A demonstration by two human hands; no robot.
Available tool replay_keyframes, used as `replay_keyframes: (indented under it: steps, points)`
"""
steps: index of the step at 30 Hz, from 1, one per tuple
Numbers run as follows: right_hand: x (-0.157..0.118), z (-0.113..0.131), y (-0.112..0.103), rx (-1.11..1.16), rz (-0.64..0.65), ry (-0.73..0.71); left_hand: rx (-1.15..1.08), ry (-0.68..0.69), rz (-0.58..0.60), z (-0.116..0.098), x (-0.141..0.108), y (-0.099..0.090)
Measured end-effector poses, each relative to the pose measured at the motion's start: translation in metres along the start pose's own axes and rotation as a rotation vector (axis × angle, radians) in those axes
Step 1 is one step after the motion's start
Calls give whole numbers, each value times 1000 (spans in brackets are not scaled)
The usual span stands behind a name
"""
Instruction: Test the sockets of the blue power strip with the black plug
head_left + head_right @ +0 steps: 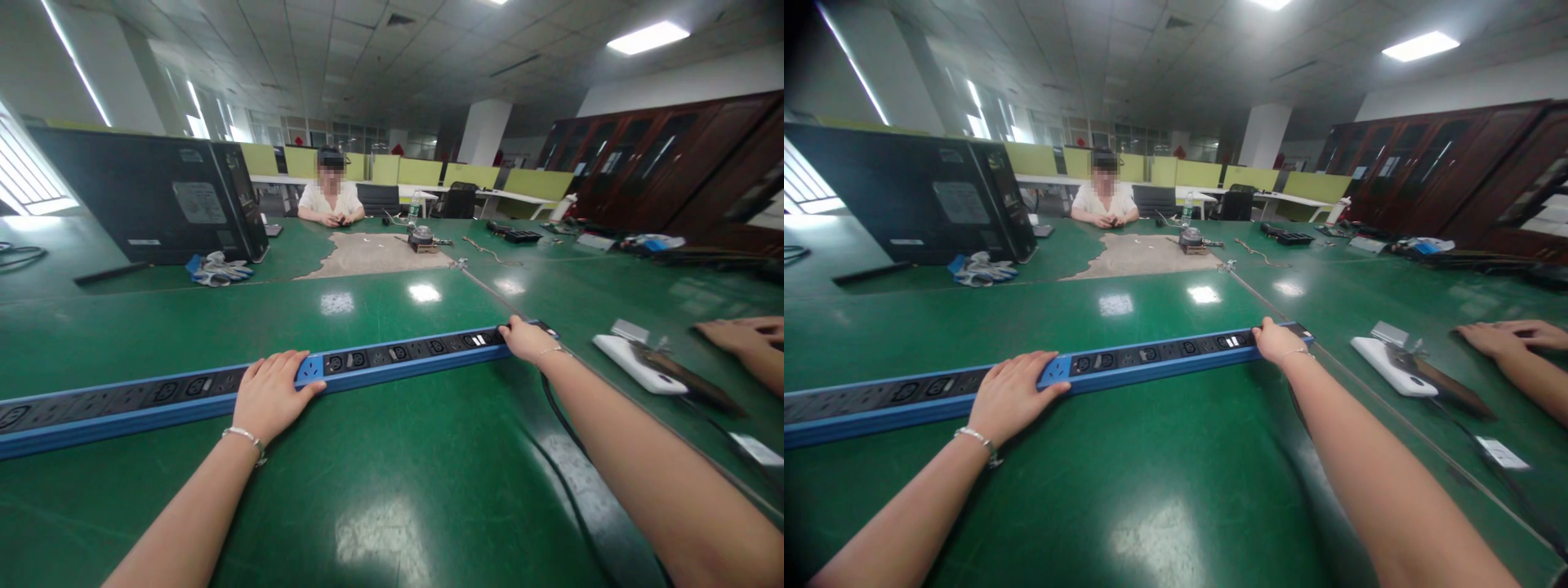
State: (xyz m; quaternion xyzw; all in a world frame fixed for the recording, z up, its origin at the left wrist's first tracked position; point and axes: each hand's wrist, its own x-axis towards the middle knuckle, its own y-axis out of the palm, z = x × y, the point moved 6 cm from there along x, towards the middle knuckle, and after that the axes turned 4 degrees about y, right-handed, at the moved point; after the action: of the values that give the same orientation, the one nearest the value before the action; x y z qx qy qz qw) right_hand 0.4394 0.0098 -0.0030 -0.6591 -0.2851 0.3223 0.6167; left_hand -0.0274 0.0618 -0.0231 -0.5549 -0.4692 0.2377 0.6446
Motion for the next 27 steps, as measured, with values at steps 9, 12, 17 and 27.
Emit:
replay_keyframes:
  steps: [9, 12, 17, 27]
  points:
    - [2, -5, 10, -18, 6, 3, -6, 6, -8, 0, 0, 0]
    - [1, -5, 11, 10, -20, -7, 8, -1, -3, 0, 0, 0]
    - [0, -6, 13, 49, -22, 4, 2, -2, 3, 1, 0, 0]
    - [-5, -6, 7, 94, -51, 45, 9, 4, -1, 0, 0, 1]
